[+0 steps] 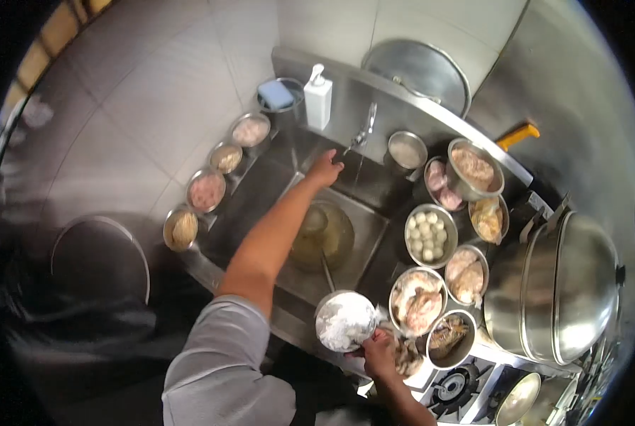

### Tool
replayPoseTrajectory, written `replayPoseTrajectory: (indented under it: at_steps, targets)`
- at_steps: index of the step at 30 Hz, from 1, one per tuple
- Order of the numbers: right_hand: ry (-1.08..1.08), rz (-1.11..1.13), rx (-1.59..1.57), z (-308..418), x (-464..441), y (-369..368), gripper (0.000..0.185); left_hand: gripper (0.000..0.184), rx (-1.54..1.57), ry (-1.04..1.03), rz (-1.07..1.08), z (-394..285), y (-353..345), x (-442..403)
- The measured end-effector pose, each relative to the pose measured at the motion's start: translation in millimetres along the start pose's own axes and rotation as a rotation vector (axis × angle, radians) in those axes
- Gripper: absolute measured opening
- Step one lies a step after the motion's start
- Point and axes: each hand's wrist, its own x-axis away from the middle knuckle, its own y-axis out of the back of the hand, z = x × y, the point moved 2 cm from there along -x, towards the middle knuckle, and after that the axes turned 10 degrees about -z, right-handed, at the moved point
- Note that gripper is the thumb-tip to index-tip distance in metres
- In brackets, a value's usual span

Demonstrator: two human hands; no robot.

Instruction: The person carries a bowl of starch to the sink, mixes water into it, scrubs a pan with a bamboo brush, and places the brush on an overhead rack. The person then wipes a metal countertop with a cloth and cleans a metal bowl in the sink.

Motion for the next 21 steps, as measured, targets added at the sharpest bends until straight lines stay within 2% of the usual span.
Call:
replayPoseTrajectory:
  at_steps: [1,2,3,5,7,8,10,11,13,15,16,17,20,21]
  targets:
    - [0.014,-0.029,-0.057,6,0,-7,0.021,0.034,-0.167,-0.021,-0.093,11,-18,-18]
    - [0.022,-0.04,-0.066,7,-2,-10,0.021,0.034,-0.16,-0.034,-0.086,25,-36,-34]
    - [0.026,-0.067,-0.065,1,-9,-10,0.022,0.038,-0.126,-0.008,0.106,37,-59,-51]
    - [-0.003,-0.093,-0.07,8,-16,-15,0.023,0.041,-0.111,0.036,0.319,20,-71,-56]
    - [0.03,-0.112,-0.117,15,-22,-20,0.02,0.041,0.137,0.278,0.531,-44,-51,-29]
    - [0.043,-0.115,-0.141,15,-24,-24,0.019,0.041,0.128,0.29,0.531,-44,-53,-21]
    - [0.026,-0.106,-0.076,-9,-53,-21,0.02,0.033,0.578,0.449,0.482,-48,-55,-12]
    - [0.095,-0.144,0.032,-7,-65,-27,0.021,0.033,0.576,0.453,0.478,-50,-54,-5]
    - [0.11,-0.144,0.04,7,-67,-39,0.023,0.025,0.761,0.779,0.43,-49,-47,12]
    - [0.14,-0.145,0.06,-23,-103,-45,0.024,0.023,0.727,0.73,0.472,-57,-32,20]
    - [0.092,-0.147,-0.067,6,-91,-60,0.025,0.021,0.702,0.676,0.525,-60,-29,23]
    - [0.045,-0.152,-0.194,38,-79,-75,0.026,0.017,0.651,0.622,0.482,-65,-28,21]
    - [0.186,-0.155,0.039,17,-122,-84,0.027,0.017,0.574,0.565,0.532,-88,-5,13]
    - [0.185,-0.13,-0.055,21,-132,-92,0.027,0.017,0.607,0.503,0.562,-92,1,12]
